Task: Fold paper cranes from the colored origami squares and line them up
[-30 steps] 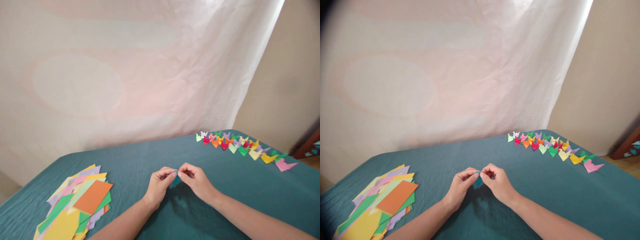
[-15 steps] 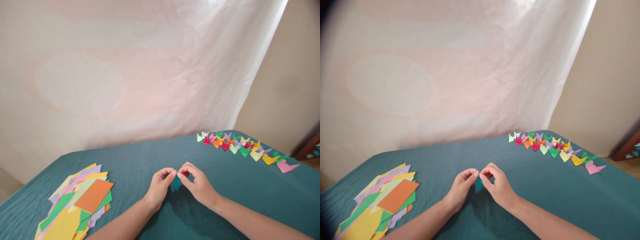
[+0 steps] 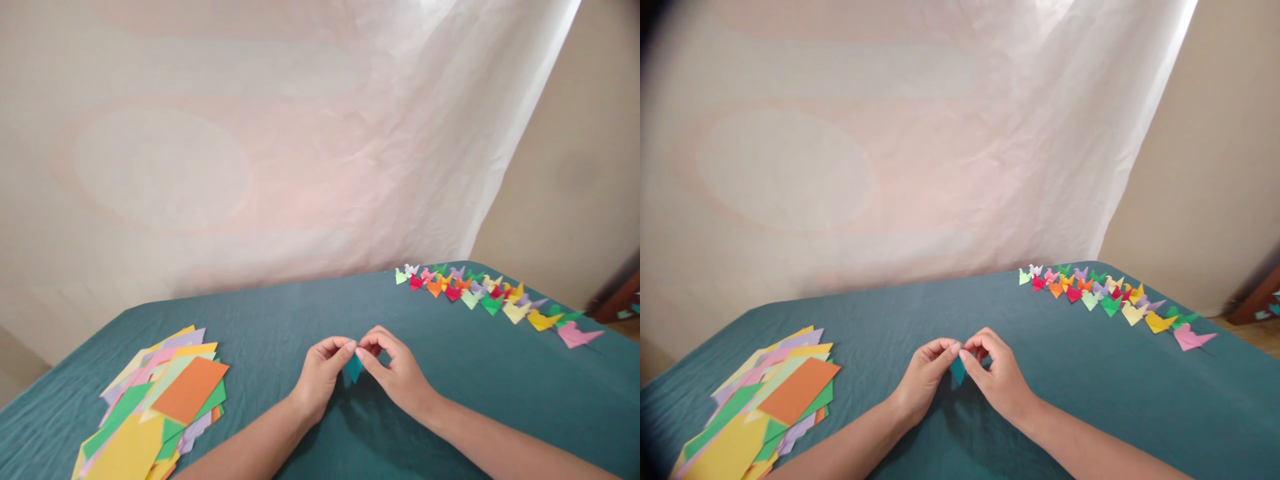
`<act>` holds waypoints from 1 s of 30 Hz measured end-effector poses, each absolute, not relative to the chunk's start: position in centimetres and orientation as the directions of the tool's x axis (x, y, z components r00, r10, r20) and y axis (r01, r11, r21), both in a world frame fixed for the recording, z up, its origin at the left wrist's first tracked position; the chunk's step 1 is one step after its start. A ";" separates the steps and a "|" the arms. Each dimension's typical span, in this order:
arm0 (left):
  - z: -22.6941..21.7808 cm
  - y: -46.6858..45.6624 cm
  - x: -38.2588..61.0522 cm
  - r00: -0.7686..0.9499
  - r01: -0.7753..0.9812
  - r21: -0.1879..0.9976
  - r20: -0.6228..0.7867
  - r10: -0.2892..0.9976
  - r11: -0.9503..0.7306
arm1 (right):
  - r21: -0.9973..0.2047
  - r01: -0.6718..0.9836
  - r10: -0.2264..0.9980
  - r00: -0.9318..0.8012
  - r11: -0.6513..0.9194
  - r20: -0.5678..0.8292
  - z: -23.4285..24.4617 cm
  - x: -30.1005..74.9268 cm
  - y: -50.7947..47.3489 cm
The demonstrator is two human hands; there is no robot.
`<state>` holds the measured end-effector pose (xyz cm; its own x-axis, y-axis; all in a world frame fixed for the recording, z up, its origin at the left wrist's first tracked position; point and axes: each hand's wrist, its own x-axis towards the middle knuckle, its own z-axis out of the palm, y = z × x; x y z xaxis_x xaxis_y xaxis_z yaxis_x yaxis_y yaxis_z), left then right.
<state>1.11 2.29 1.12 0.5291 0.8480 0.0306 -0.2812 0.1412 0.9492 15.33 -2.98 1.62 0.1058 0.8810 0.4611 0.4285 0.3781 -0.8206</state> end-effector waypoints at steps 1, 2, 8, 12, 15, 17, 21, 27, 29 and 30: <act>1.0 2.4 1.1 0.528 -0.282 0.949 0.030 0.849 0.142 | -0.819 0.431 0.880 0.104 0.379 0.462 1.6 15.3 -3.0; 0.9 2.5 1.0 0.530 -0.281 0.949 0.029 0.848 0.144 | -0.816 0.434 0.879 0.103 0.381 0.465 1.7 15.4 -3.0; 0.7 2.7 0.9 0.558 -0.214 0.967 0.006 0.830 0.137 | -0.803 0.457 0.877 0.094 0.382 0.471 1.8 15.5 -3.1; 1.2 2.4 1.0 0.580 -0.205 0.968 0.001 0.815 0.145 | -0.799 0.470 0.872 0.113 0.375 0.476 1.9 15.6 -3.0; 1.4 2.2 1.1 0.563 -0.203 0.971 0.010 0.826 0.126 | -0.808 0.463 0.872 0.133 0.366 0.471 1.8 15.6 -2.9; 1.4 2.2 1.2 0.536 -0.192 0.976 0.016 0.844 0.104 | -0.821 0.444 0.878 0.140 0.358 0.458 1.7 15.5 -2.8; 1.1 2.4 1.2 0.517 -0.181 0.978 0.003 0.856 0.106 | -0.854 0.397 0.893 0.153 0.336 0.423 1.3 15.6 -2.7; 1.1 2.5 1.1 0.523 -0.178 0.977 -0.008 0.852 0.119 | -0.869 0.368 0.895 0.171 0.330 0.412 1.5 15.7 -2.7; 1.1 2.5 1.1 0.525 -0.166 0.980 -0.007 0.851 0.111 | -0.863 0.374 0.891 0.166 0.340 0.423 1.6 15.6 -2.6; 1.1 2.4 1.1 0.527 -0.159 0.982 -0.006 0.850 0.106 | -0.856 0.382 0.887 0.163 0.348 0.433 1.5 15.5 -2.6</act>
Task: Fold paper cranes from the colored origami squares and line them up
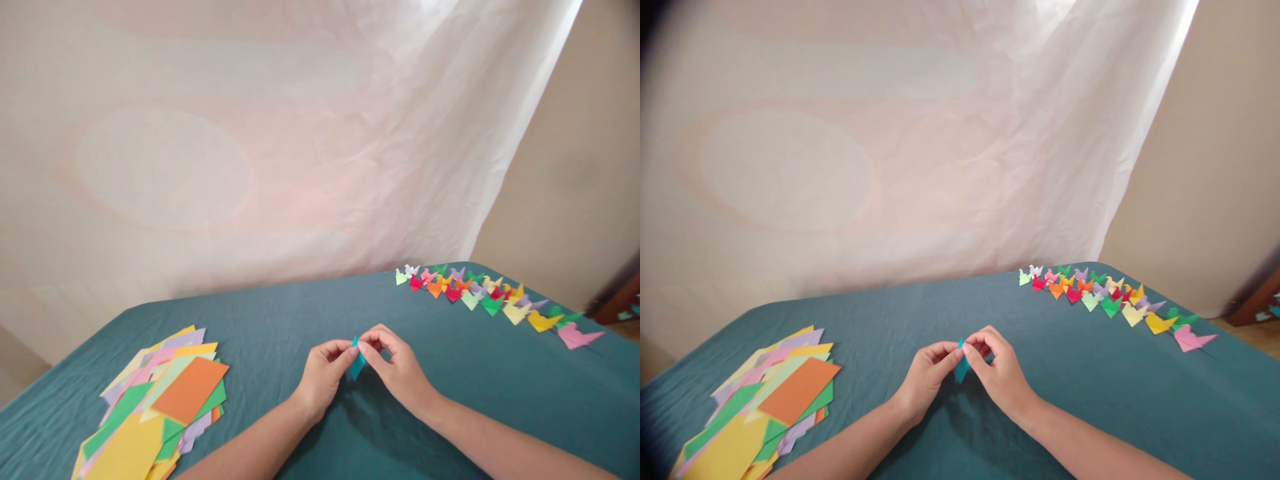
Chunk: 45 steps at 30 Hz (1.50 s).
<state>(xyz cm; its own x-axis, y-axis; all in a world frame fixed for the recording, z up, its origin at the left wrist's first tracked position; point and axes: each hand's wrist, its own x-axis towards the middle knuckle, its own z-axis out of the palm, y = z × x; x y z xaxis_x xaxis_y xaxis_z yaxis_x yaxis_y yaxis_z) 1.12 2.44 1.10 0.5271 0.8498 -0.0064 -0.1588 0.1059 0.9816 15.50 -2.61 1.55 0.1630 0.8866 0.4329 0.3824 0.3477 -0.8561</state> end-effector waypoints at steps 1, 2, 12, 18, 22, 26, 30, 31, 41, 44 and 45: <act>1.1 2.4 1.1 0.530 -0.153 0.983 -0.004 0.848 0.101 | -0.848 0.393 0.882 0.159 0.356 0.444 1.5 15.5 -2.6; 1.1 2.4 1.1 0.535 -0.150 0.984 -0.002 0.845 0.098 | -0.840 0.402 0.877 0.156 0.364 0.455 1.4 15.4 -2.5; 0.8 2.6 1.2 0.557 -0.085 0.993 -0.019 0.830 0.079 | -0.869 0.384 0.907 0.154 0.311 0.393 1.5 15.8 -2.4; 0.9 2.8 1.2 0.518 -0.094 0.994 0.004 0.855 0.052 | -0.921 0.287 0.939 0.143 0.263 0.313 1.5 15.7 -2.2; 1.1 2.8 1.2 0.488 -0.122 0.990 0.000 0.873 0.068 | -0.926 0.298 0.949 0.140 0.233 0.283 1.2 15.6 -2.2; 1.0 2.8 1.2 0.474 -0.140 0.988 0.012 0.880 0.062 | -0.902 0.365 0.953 0.107 0.229 0.285 0.7 15.5 -2.2; 0.9 2.9 1.2 0.483 -0.134 0.991 0.040 0.874 0.029 | -0.872 0.416 0.938 0.110 0.257 0.329 0.6 15.7 -2.0; 0.9 2.9 1.2 0.488 -0.130 0.991 0.038 0.872 0.030 | -0.867 0.425 0.936 0.108 0.261 0.336 0.6 15.8 -2.0; 0.6 3.3 1.1 0.405 -0.132 0.991 0.038 0.914 0.017 | -0.874 0.424 0.944 0.113 0.237 0.311 0.2 16.0 -1.9; 0.1 3.8 1.0 0.412 -0.112 0.994 0.032 0.910 0.016 | -0.875 0.422 0.946 0.103 0.239 0.308 0.0 16.2 -1.6; -0.1 4.0 0.9 0.420 -0.105 0.994 0.032 0.907 0.014 | -0.870 0.431 0.946 0.099 0.239 0.309 -0.1 16.4 -1.5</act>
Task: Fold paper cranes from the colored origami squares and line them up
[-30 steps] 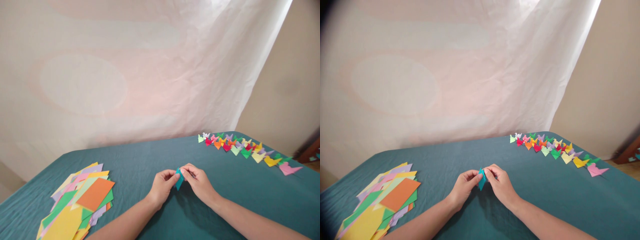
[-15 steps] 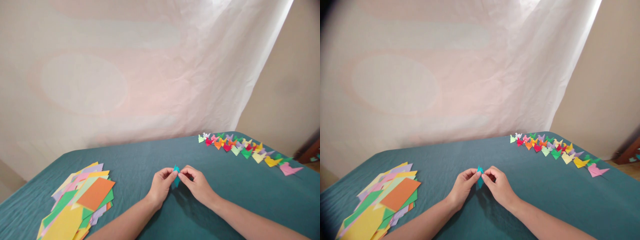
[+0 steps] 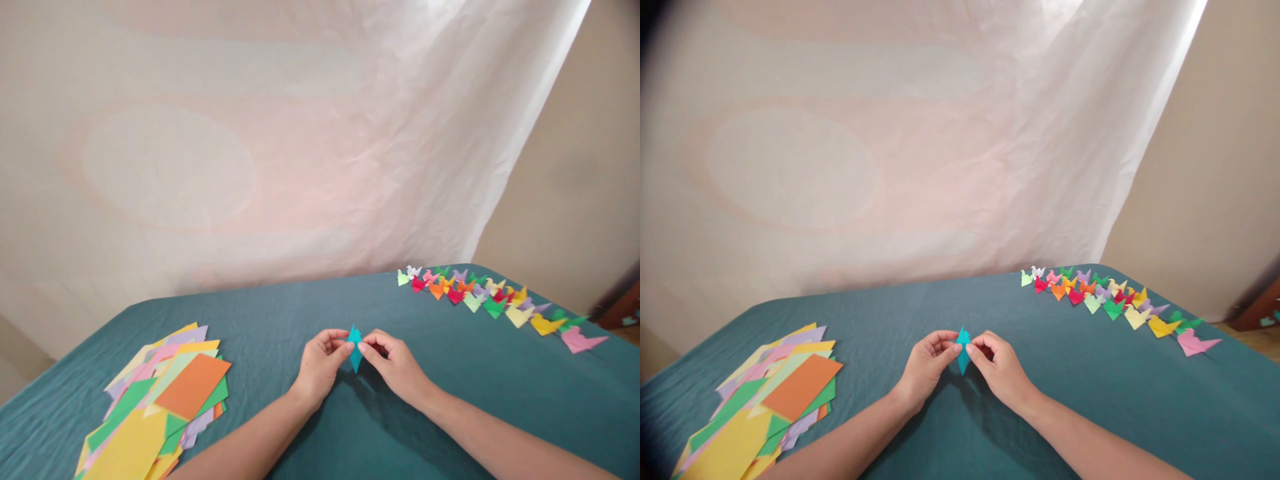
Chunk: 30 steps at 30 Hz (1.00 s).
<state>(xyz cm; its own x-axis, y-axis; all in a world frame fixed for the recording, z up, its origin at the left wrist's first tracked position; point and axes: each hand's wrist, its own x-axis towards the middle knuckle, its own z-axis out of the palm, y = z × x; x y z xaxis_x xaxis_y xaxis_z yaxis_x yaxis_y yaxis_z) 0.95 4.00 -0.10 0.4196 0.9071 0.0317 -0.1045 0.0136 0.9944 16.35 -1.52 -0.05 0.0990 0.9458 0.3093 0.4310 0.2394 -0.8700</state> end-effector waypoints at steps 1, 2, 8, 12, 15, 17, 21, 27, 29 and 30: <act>-0.2 4.2 0.9 0.429 -0.096 0.995 0.035 0.903 0.007 | -0.863 0.445 0.945 0.095 0.240 0.312 -0.1 16.5 -1.4; -0.4 4.3 0.9 0.439 -0.084 0.996 0.043 0.898 -0.007 | -0.854 0.461 0.945 0.091 0.240 0.315 -0.2 16.8 -1.2; -0.3 4.5 0.6 0.507 0.094 0.974 0.132 0.852 -0.207 | -0.803 0.550 0.952 0.045 0.229 0.302 -1.1 17.6 -0.4; -0.2 4.4 0.4 0.522 0.181 0.920 0.208 0.827 -0.346 | -0.735 0.633 0.937 0.043 0.242 0.346 -1.7 17.7 -0.1; -0.3 4.5 0.4 0.519 0.234 0.894 0.218 0.826 -0.383 | -0.705 0.673 0.940 0.045 0.222 0.339 -2.0 17.6 -0.1; -0.4 4.6 0.3 0.520 0.262 0.876 0.226 0.824 -0.406 | -0.679 0.706 0.944 0.045 0.201 0.327 -2.1 17.6 -0.1; -0.7 4.6 0.2 0.522 0.310 0.829 0.261 0.812 -0.465 | -0.614 0.768 0.943 0.037 0.185 0.331 -2.3 17.4 -0.1; -0.2 4.3 -0.1 0.576 0.374 0.708 0.328 0.749 -0.599 | -0.570 0.800 0.941 0.018 0.188 0.337 -2.2 17.4 0.0; 0.2 4.3 -0.3 0.624 0.383 0.645 0.347 0.700 -0.661 | -0.562 0.805 0.943 0.011 0.189 0.332 -2.2 17.4 0.0; 0.4 4.3 -0.4 0.652 0.381 0.618 0.348 0.674 -0.688 | -0.558 0.808 0.944 0.008 0.188 0.330 -2.2 17.5 0.0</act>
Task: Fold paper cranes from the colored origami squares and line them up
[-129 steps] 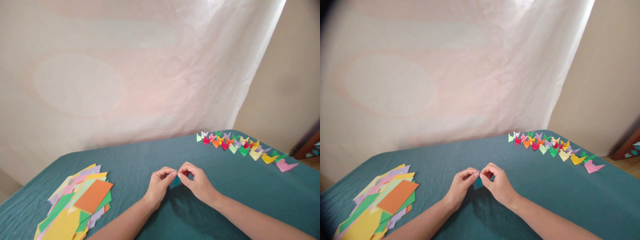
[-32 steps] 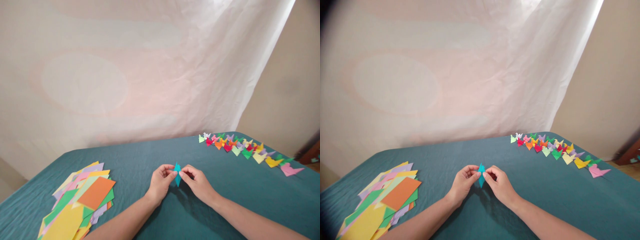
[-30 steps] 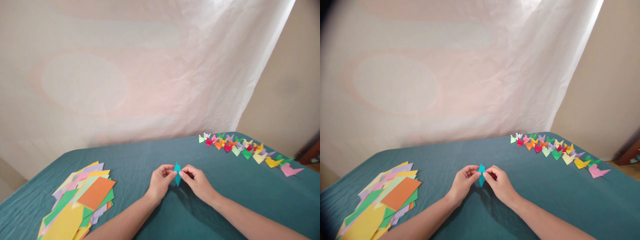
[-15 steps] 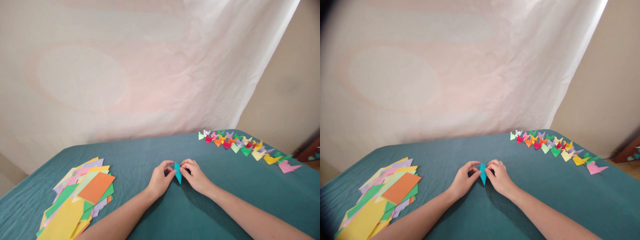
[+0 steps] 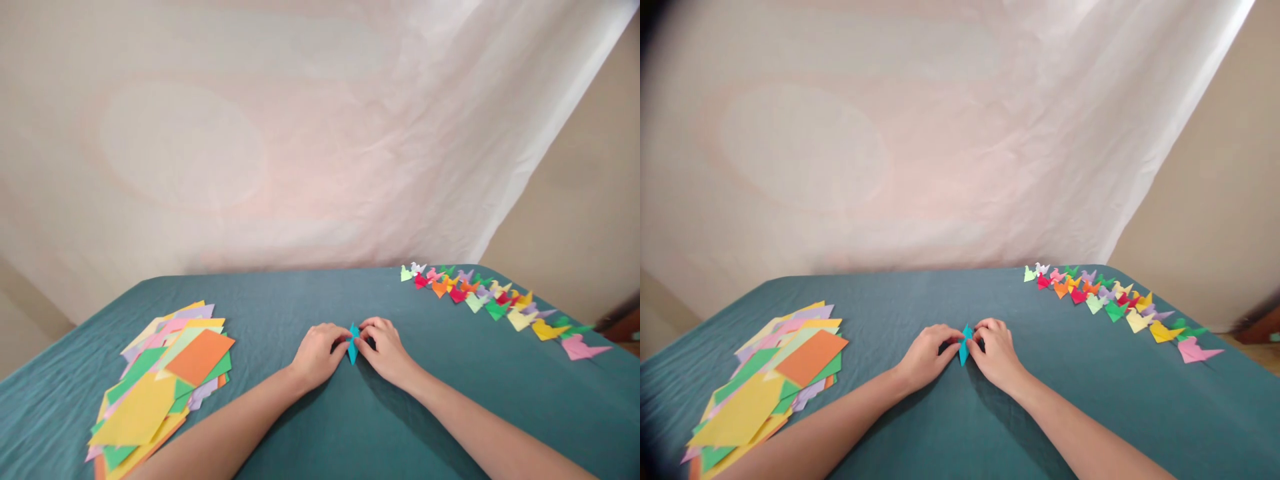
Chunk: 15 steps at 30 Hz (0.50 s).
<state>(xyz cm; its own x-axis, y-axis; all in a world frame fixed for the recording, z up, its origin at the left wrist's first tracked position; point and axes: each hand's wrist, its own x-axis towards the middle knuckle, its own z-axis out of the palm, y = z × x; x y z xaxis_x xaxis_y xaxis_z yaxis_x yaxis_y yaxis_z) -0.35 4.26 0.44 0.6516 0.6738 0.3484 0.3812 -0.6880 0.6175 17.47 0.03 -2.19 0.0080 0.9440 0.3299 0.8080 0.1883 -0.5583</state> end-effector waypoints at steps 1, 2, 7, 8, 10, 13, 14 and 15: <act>0.6 4.2 -0.5 0.678 0.375 0.596 0.345 0.649 -0.710 | -0.555 0.810 0.945 0.006 0.187 0.327 -2.2 17.5 0.0; 0.8 4.2 -0.6 0.701 0.368 0.581 0.341 0.627 -0.726 | -0.553 0.812 0.946 0.004 0.186 0.323 -2.1 17.5 0.0; 1.2 3.5 -1.4 0.766 0.343 0.543 0.311 0.563 -0.766 | -0.559 0.800 0.952 -0.050 0.219 0.302 -1.9 17.9 -0.2; 1.2 3.4 -1.5 0.774 0.350 0.530 0.301 0.557 -0.772 | -0.558 0.797 0.951 -0.061 0.229 0.303 -1.9 17.9 -0.2; 1.2 3.2 -1.6 0.782 0.383 0.491 0.279 0.558 -0.782 | -0.550 0.798 0.945 -0.073 0.247 0.319 -2.0 18.0 -0.3; 1.1 3.1 -1.7 0.781 0.439 0.415 0.261 0.567 -0.797 | -0.532 0.800 0.929 -0.079 0.276 0.363 -2.2 18.2 -0.5; 1.1 3.1 -1.6 0.785 0.447 0.388 0.261 0.561 -0.806 | -0.530 0.797 0.923 -0.084 0.289 0.376 -2.2 18.2 -0.5; 1.1 3.2 -1.6 0.792 0.447 0.360 0.265 0.549 -0.819 | -0.532 0.790 0.917 -0.092 0.304 0.388 -2.2 18.2 -0.6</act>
<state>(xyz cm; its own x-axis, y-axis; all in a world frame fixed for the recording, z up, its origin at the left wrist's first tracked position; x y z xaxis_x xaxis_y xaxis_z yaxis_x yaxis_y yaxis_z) -1.62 3.20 1.12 0.7923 0.5495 0.2653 0.4472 -0.8187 0.3601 18.25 -0.60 -2.17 -0.0918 0.9172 0.3878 0.7903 0.3040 -0.5319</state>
